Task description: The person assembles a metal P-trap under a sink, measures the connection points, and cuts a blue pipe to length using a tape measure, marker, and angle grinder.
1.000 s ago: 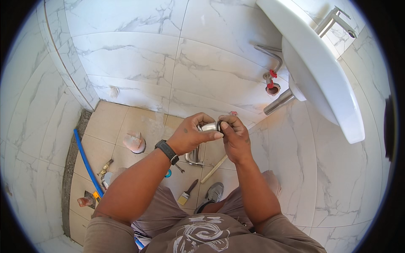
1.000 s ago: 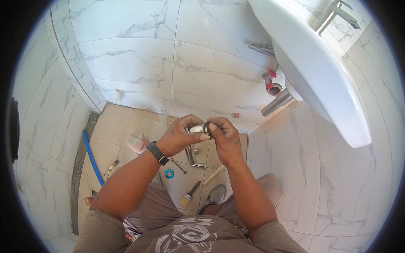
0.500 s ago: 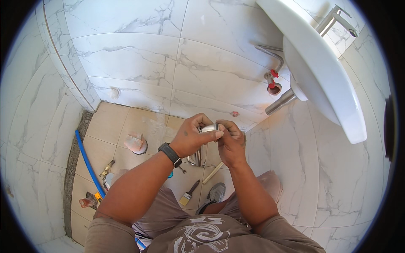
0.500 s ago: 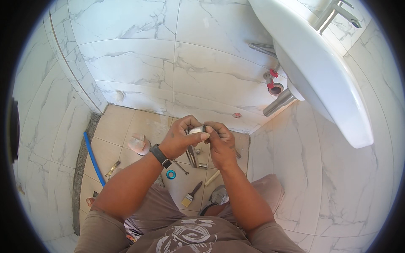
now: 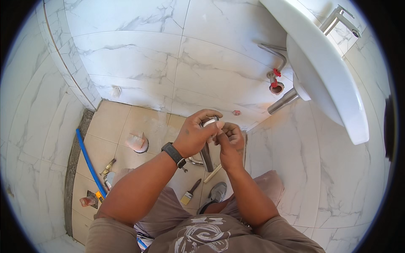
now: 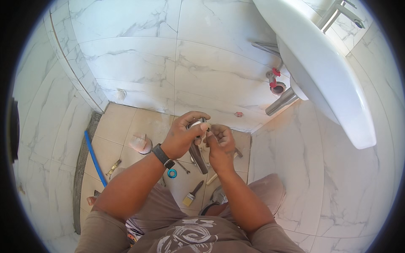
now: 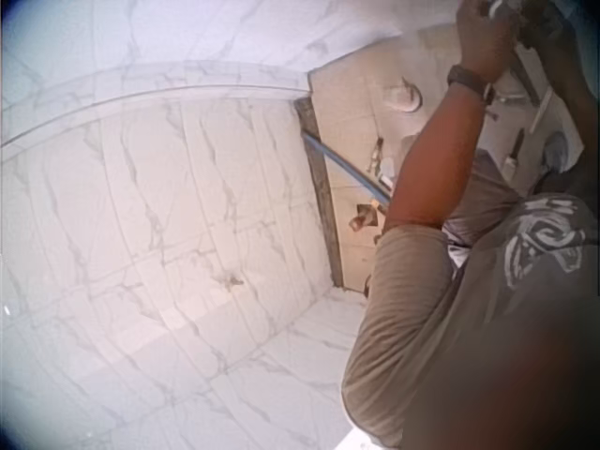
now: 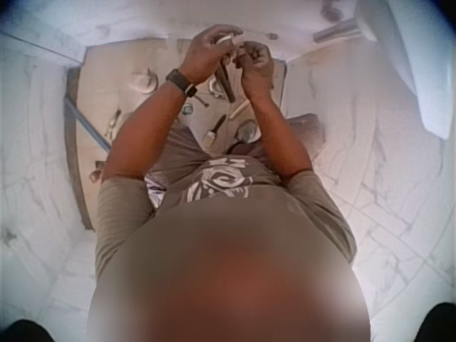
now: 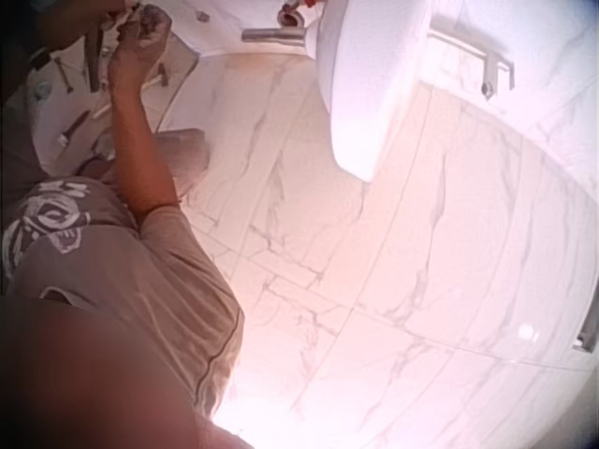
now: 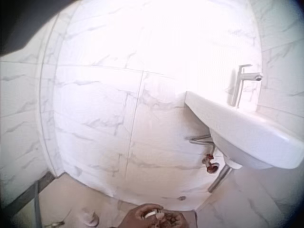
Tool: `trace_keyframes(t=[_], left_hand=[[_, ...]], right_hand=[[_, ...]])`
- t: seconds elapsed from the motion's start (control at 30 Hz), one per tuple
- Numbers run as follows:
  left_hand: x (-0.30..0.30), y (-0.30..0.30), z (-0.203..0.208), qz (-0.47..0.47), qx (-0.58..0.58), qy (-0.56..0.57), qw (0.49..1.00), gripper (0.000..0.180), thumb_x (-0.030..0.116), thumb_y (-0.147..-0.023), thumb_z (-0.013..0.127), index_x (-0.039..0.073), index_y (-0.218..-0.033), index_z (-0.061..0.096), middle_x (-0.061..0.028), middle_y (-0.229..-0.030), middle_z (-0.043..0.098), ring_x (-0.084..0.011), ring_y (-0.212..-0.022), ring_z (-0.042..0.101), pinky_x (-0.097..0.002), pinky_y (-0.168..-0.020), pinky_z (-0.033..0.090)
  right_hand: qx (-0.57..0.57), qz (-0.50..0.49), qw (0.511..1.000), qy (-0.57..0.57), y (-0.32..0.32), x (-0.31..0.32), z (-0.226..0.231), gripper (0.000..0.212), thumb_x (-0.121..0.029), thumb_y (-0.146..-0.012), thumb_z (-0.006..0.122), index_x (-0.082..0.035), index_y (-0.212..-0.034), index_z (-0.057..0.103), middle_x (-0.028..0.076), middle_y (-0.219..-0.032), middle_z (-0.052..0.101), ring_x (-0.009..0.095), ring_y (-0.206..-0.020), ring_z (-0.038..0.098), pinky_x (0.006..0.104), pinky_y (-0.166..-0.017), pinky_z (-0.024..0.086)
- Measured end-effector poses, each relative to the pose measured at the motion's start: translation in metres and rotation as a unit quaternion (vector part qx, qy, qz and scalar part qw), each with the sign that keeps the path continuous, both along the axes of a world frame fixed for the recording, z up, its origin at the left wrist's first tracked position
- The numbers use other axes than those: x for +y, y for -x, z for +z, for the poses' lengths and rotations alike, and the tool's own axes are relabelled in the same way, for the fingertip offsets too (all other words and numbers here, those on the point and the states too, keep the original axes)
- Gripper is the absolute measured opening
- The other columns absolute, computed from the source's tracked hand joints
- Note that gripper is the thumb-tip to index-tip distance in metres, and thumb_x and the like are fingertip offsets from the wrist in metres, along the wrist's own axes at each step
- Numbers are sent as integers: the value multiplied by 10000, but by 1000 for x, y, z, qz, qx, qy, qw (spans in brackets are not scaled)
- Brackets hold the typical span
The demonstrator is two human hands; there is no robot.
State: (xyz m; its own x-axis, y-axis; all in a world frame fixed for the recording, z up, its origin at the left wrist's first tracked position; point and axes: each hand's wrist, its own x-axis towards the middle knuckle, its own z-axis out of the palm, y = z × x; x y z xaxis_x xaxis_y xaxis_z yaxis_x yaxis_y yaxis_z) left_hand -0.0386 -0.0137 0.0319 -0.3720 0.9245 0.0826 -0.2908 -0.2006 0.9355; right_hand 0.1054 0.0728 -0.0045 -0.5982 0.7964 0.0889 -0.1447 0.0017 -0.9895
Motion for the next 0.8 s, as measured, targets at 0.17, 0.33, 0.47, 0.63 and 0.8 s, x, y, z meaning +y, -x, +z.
trace_keyframes(t=[0.17,0.33,0.47,0.63,0.8], left_hand=[[4,9,-7,14,-67,37,997,426,328,-972,757,10,-1243,670,-18,-884,654,-81,-769,598,-235,-609,495],[6,9,-10,16,-97,32,995,407,356,-978,756,10,-1176,672,-20,-869,648,-85,-727,584,-236,-595,493],[6,8,-12,37,-92,46,994,426,368,-966,766,-2,-1158,678,-22,-836,647,-82,-652,564,-233,-564,469],[9,6,-15,54,-83,58,993,419,362,-957,775,-7,-1133,681,-26,-816,649,-79,-624,553,-234,-544,444],[14,-3,-16,90,-102,68,988,389,337,-951,780,-5,-1104,677,-29,-810,648,-83,-615,548,-239,-543,439]], right_hand=[[-27,-60,944,-324,3,10,22,240,-48,-945,755,9,-1169,689,126,-1085,734,186,-893,694,303,-825,555],[-46,-33,928,-368,7,12,29,174,-21,-920,761,2,-1086,715,145,-1073,752,210,-930,721,326,-816,568],[-66,-54,895,-437,10,10,28,115,-3,-923,732,17,-1034,708,157,-1036,759,234,-880,746,332,-794,583],[-110,-67,866,-484,14,9,27,103,6,-900,714,11,-994,670,177,-1009,739,306,-852,741,380,-764,588],[-123,-78,868,-474,17,7,21,131,-17,-889,709,-6,-969,606,173,-972,698,371,-844,696,451,-745,565]])
